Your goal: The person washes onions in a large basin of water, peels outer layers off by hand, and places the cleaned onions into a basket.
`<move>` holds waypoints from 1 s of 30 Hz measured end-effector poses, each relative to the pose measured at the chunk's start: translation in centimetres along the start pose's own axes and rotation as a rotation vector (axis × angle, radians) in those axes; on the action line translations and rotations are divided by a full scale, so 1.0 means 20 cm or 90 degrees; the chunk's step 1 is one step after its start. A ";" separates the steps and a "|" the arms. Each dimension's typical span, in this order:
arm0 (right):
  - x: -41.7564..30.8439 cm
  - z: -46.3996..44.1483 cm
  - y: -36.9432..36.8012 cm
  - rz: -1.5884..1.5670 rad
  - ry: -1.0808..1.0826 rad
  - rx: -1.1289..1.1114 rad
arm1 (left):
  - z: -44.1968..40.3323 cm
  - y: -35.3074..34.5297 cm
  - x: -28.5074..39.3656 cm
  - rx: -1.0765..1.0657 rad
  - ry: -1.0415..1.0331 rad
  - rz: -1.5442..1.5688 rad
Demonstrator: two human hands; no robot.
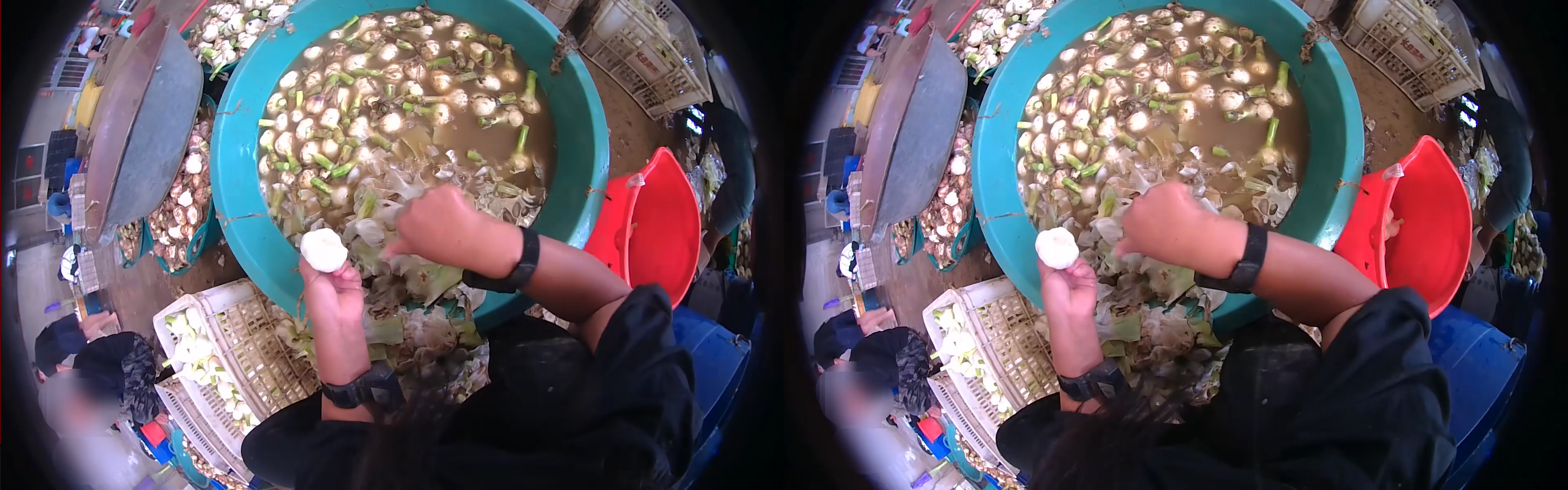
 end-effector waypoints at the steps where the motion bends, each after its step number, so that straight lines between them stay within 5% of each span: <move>1: -0.03 -0.02 -0.03 -0.002 -0.005 -0.001 | 0.02 -0.03 -0.01 0.011 -0.038 -0.037; 3: -0.03 -0.02 -0.06 -0.241 0.061 0.210 | 0.03 -0.01 0.00 0.013 -0.103 -0.025; 7: 0.41 0.01 -0.18 0.013 -0.244 0.301 | 0.21 0.53 0.50 -0.161 -0.285 0.173; 9: 0.67 0.14 -0.18 0.166 -0.440 0.292 | 0.46 0.88 0.79 0.080 -0.555 0.151; 10: 0.73 0.22 -0.16 0.306 -0.507 0.278 | 0.55 0.96 0.86 0.202 -0.593 0.328; 11: 0.79 0.25 -0.17 0.320 -0.456 0.032 | 0.63 0.94 0.87 0.326 -0.621 0.503; 12: 0.87 0.27 -0.19 0.326 -0.394 -0.209 | 0.64 0.91 0.86 0.323 -0.618 0.504; 14: 0.99 0.24 -0.32 0.460 -0.268 -0.269 | 0.63 0.67 0.70 0.175 -0.587 0.288; 16: 1.01 0.22 -0.32 0.154 -0.303 -0.435 | 0.50 0.54 0.61 0.125 -0.525 0.081; 18: 0.99 0.25 -0.29 0.111 -0.291 -0.322 | 0.39 0.23 0.38 0.174 -0.474 -0.100; 19: 0.93 0.24 -0.24 0.061 -0.258 -0.181 | 0.33 0.11 0.27 0.047 -0.458 -0.264; 23: 0.46 0.18 -0.04 -0.230 -0.153 0.209 | 0.10 -0.26 -0.10 0.017 -0.139 -0.559; 26: 0.12 0.10 -0.02 -0.231 0.018 0.271 | -0.04 -0.30 -0.17 -0.013 0.028 -0.606; 30: 0.00 0.04 -0.06 -0.104 0.070 0.200 | -0.06 -0.24 -0.13 0.036 -0.140 -0.612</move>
Point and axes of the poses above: each hand's wrist, its own z-axis away from the middle knuckle, its own y-axis out of the back of the hand, x = y × z, the point moved 1 cm from there along -z, towards the middle knuckle, and after that the axes turned 12 degrees about y, right-handed, at the moved point
